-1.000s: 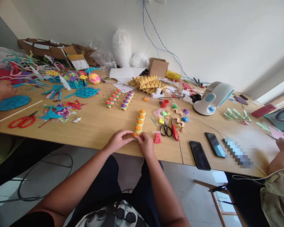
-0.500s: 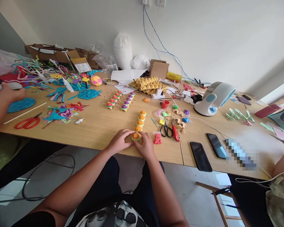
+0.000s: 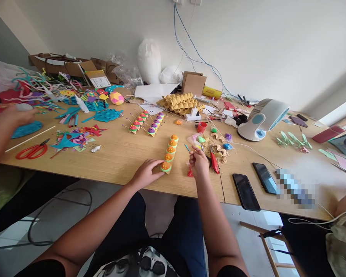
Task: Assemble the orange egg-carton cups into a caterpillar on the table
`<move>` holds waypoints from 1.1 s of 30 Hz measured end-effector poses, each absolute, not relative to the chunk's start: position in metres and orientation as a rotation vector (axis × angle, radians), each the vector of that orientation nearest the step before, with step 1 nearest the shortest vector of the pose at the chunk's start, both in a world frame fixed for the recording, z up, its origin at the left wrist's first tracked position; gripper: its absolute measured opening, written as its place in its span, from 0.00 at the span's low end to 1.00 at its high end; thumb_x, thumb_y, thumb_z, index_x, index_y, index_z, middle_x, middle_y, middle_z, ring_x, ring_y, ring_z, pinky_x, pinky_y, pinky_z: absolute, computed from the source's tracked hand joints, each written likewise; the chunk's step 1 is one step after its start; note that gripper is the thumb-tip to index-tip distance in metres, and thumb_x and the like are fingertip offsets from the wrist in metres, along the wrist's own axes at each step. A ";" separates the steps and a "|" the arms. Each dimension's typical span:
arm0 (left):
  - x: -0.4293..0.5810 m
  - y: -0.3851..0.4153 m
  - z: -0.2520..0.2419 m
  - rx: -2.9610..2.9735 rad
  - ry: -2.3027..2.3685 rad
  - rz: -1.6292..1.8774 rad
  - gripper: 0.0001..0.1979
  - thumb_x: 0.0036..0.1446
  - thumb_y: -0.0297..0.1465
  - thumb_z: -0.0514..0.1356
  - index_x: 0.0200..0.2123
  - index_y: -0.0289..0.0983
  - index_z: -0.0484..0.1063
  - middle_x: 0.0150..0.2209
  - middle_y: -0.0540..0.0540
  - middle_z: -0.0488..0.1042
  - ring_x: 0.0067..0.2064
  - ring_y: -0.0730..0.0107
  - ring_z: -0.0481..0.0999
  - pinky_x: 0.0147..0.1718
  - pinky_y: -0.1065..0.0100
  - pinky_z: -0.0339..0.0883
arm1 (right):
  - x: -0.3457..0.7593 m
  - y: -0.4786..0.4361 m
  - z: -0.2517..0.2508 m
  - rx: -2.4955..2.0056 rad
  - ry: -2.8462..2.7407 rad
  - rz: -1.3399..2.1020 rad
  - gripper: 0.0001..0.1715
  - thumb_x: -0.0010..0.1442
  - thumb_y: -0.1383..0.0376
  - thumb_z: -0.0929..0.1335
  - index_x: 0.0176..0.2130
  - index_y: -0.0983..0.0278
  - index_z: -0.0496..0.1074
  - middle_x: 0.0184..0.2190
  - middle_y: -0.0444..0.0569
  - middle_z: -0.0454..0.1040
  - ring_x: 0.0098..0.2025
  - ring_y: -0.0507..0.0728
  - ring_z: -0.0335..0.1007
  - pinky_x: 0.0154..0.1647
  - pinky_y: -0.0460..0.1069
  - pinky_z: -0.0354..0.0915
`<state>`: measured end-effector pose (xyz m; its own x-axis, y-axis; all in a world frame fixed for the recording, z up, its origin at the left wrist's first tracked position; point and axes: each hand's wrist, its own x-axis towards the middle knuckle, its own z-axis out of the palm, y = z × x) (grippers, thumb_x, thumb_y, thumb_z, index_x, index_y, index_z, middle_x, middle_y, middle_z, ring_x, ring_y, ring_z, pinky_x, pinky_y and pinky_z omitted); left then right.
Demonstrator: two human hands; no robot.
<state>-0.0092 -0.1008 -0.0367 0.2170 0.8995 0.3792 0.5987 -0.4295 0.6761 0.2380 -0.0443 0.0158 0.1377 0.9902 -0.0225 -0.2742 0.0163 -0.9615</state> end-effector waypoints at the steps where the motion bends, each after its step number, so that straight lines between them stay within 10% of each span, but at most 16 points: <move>1: -0.009 -0.101 -0.035 2.082 1.393 1.066 0.24 0.57 0.35 0.67 0.57 0.45 0.73 0.52 0.44 0.78 0.55 0.54 0.74 0.55 0.57 0.67 | 0.244 -0.031 0.022 -1.063 -0.879 1.254 0.18 0.46 0.64 0.70 0.40 0.61 0.75 0.28 0.45 0.69 0.25 0.50 0.58 0.22 0.45 0.53; 10: -0.009 -0.070 -0.010 1.678 1.233 0.952 0.26 0.55 0.34 0.67 0.57 0.42 0.72 0.50 0.45 0.79 0.45 0.63 0.77 0.47 0.64 0.69 | 0.238 0.021 0.023 -1.540 -1.381 0.829 0.18 0.53 0.66 0.63 0.39 0.63 0.80 0.20 0.41 0.63 0.22 0.51 0.54 0.25 0.47 0.53; 17: 0.009 -0.035 0.000 0.969 1.000 0.947 0.26 0.46 0.20 0.66 0.50 0.37 0.70 0.42 0.45 0.79 0.39 0.69 0.78 0.38 0.70 0.69 | 0.243 0.014 0.003 -1.907 -2.068 0.019 0.16 0.64 0.60 0.66 0.45 0.64 0.79 0.45 0.56 0.76 0.49 0.62 0.69 0.48 0.52 0.62; 33: 0.012 -0.025 -0.005 0.396 0.831 1.022 0.13 0.57 0.15 0.63 0.43 0.32 0.72 0.38 0.42 0.81 0.32 0.76 0.80 0.30 0.78 0.75 | 0.229 0.018 -0.004 -2.152 -2.259 -0.100 0.20 0.70 0.67 0.58 0.50 0.74 0.73 0.50 0.69 0.73 0.53 0.70 0.69 0.45 0.57 0.67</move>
<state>0.0124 -0.0245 -0.0054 0.2605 0.8691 -0.4204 -0.5889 0.4881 0.6442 0.2287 0.0178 -0.0044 -0.0490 0.9971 0.0585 0.9984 0.0471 0.0323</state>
